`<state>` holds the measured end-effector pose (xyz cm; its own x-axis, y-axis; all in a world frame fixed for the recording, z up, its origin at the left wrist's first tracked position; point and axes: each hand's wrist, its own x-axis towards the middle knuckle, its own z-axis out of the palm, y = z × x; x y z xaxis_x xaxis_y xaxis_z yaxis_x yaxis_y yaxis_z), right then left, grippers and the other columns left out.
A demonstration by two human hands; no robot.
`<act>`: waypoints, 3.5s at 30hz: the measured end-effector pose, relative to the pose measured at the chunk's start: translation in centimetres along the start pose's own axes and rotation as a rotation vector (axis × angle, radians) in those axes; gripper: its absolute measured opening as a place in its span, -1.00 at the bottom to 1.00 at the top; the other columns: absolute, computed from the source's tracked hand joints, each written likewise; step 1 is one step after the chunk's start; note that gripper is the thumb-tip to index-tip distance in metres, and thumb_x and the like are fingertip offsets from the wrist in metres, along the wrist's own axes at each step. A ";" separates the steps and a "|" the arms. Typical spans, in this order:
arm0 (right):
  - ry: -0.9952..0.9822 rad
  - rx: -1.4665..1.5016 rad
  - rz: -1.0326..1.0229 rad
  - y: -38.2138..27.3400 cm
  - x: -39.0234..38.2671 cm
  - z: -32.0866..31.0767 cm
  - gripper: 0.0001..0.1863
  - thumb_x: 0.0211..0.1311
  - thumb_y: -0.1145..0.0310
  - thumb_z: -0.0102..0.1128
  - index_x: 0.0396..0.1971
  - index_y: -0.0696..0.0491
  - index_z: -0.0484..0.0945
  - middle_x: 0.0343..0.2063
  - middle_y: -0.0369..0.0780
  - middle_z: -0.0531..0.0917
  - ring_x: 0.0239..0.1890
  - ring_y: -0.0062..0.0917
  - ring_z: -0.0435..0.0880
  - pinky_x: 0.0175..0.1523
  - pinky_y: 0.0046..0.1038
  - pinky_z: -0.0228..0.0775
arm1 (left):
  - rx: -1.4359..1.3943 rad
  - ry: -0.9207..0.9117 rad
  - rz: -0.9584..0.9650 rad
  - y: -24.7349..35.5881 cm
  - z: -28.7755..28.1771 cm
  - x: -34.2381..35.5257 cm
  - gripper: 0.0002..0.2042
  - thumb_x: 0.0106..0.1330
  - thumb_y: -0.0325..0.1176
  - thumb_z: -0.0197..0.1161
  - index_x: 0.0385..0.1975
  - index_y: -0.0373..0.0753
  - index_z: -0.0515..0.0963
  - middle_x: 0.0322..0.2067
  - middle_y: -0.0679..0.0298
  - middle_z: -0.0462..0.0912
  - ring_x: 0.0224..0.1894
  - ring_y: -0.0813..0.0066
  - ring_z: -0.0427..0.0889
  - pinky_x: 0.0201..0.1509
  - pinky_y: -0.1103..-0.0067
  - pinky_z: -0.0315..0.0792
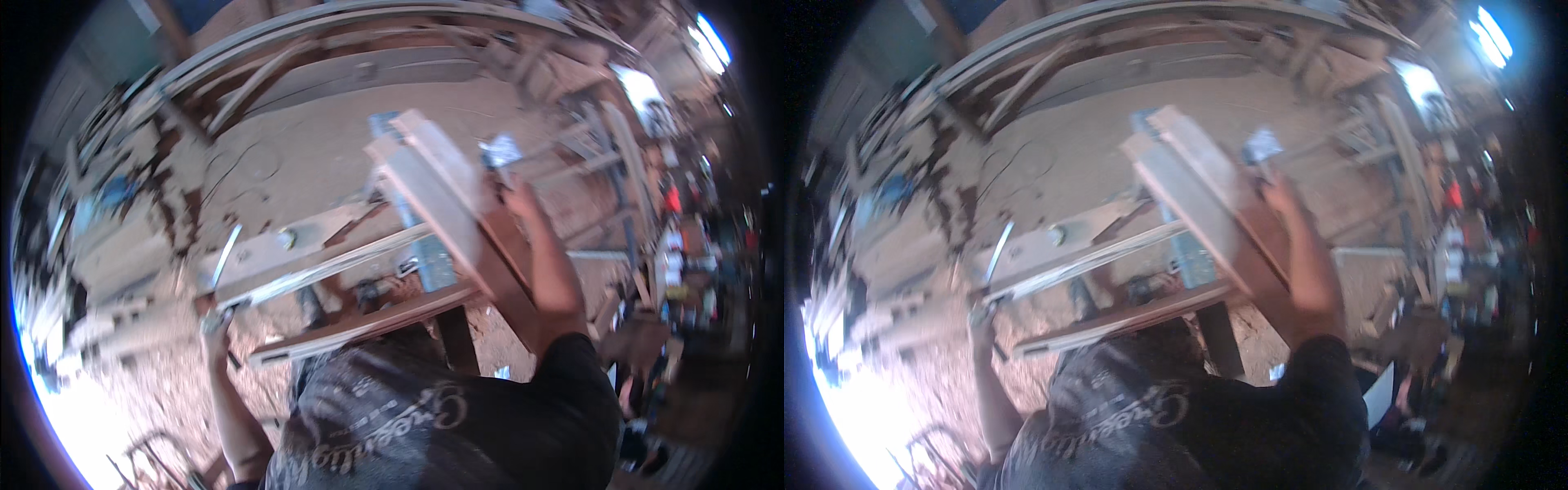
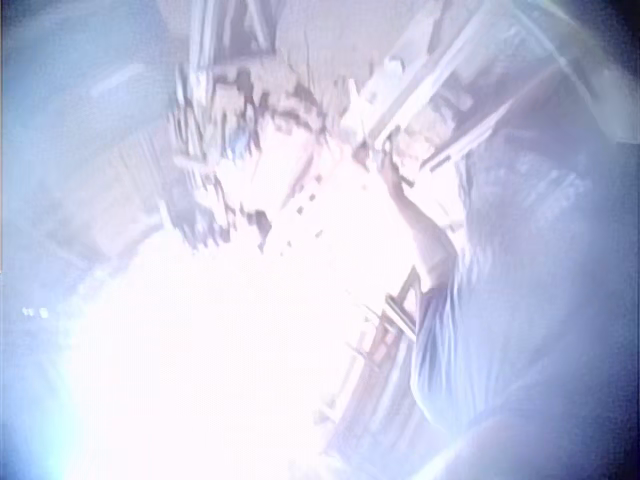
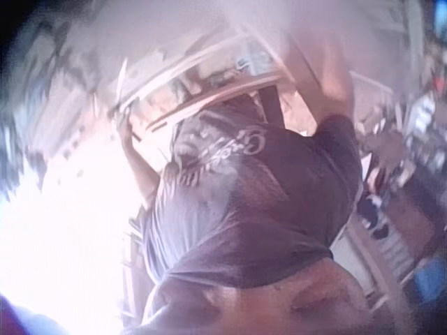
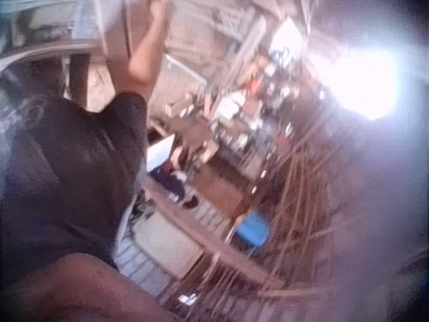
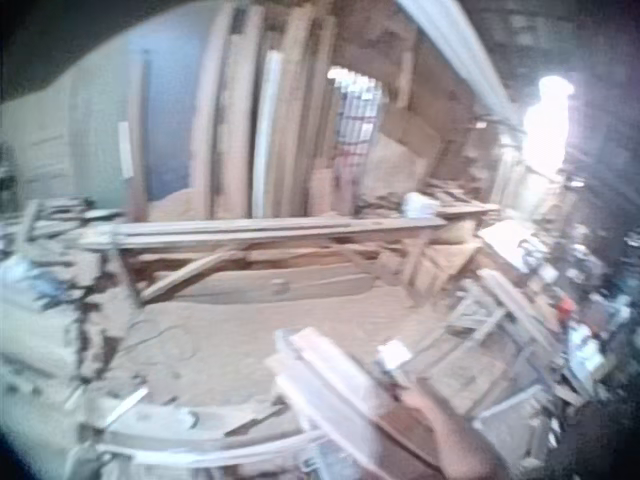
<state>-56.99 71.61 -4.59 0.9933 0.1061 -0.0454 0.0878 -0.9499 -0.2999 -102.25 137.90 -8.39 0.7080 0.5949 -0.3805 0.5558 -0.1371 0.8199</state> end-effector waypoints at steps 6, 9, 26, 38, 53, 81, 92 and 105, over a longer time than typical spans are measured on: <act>0.149 -0.003 -0.121 -8.3 -0.3 -2.3 -0.33 0.28 -0.16 0.25 -0.04 0.26 0.58 -0.31 0.10 0.70 -0.19 0.08 0.69 -0.07 -0.03 0.48 | -0.021 0.255 0.002 4.1 -1.1 -3.8 -0.58 0.26 -0.28 0.44 0.08 -0.30 0.61 -0.24 0.33 0.72 -0.27 0.68 0.59 -0.39 0.63 0.42; 0.027 0.135 -0.117 -13.5 -2.9 -3.6 -0.27 0.26 -0.24 0.22 -0.03 0.24 0.53 -0.23 0.05 0.68 -0.19 -0.09 0.67 -0.01 -0.14 0.48 | -0.073 0.376 0.155 5.9 -2.3 -3.5 -0.60 0.26 -0.32 0.44 0.06 -0.35 0.62 -0.19 0.29 0.75 -0.28 0.69 0.59 -0.34 0.65 0.43; -0.546 0.050 -0.578 -33.6 -14.8 3.8 -0.26 -0.05 -0.14 0.54 -0.17 0.27 0.56 -0.31 0.17 0.68 -0.16 0.06 0.70 -0.09 -0.10 0.54 | 0.434 0.232 -0.049 7.5 -2.1 -1.4 -0.59 0.21 -0.03 0.41 -0.09 -0.21 0.68 -0.21 0.01 0.74 -0.08 0.09 0.72 -0.01 0.31 0.53; -0.556 0.129 -0.530 -29.8 -14.5 5.0 -0.56 0.21 0.21 0.37 -0.08 0.22 0.51 -0.34 0.09 0.70 -0.19 0.02 0.72 -0.10 -0.06 0.57 | 0.040 0.068 -0.134 10.2 1.0 -2.1 -0.73 0.26 -0.37 0.39 -0.09 -0.34 0.64 -0.39 0.30 0.60 -0.28 0.47 0.54 -0.07 0.47 0.46; -0.341 0.163 -0.682 -29.9 -14.7 5.1 -0.49 0.15 0.04 0.43 -0.21 0.24 0.59 -0.40 0.10 0.68 -0.27 0.05 0.69 -0.17 -0.10 0.54 | -0.148 0.269 -0.031 11.4 -2.2 -3.1 -0.71 0.25 -0.30 0.44 -0.13 -0.35 0.66 -0.44 0.34 0.67 -0.52 0.68 0.45 -0.43 0.58 0.40; -0.690 0.476 -0.557 -39.2 -16.4 2.1 -0.55 0.22 0.12 0.41 -0.12 0.19 0.58 -0.43 -0.09 0.73 -0.50 -0.38 0.76 -0.35 -0.36 0.54 | -0.213 0.138 0.346 16.3 1.5 -0.2 -0.54 0.24 -0.08 0.47 -0.58 -0.35 0.45 -0.65 0.25 0.43 -0.54 0.46 0.29 -0.41 0.39 0.33; -0.584 0.492 -0.816 -40.2 -15.6 3.4 -0.68 0.23 0.34 0.41 -0.16 0.22 0.55 -0.54 -0.21 0.63 -0.60 -0.58 0.67 -0.59 -0.53 0.48 | -0.254 0.211 0.378 15.9 1.6 -0.4 -0.54 0.25 -0.10 0.47 -0.61 -0.35 0.43 -0.67 0.30 0.40 -0.55 0.51 0.29 -0.43 0.42 0.31; -0.696 0.522 -0.783 -47.4 -15.9 -2.0 -0.56 0.23 0.15 0.40 -0.09 0.20 0.59 -0.36 0.06 0.71 -0.26 -0.04 0.72 -0.18 -0.18 0.54 | -0.207 0.289 0.375 14.3 1.6 -0.1 -0.56 0.30 -0.11 0.42 -0.57 -0.35 0.44 -0.64 0.23 0.43 -0.55 0.40 0.30 -0.40 0.40 0.34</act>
<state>-76.81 114.32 12.23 0.4120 0.9006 -0.1388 0.4553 -0.3354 -0.8248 -93.66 134.58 2.72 0.6764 0.7335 0.0659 0.1681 -0.2409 0.9559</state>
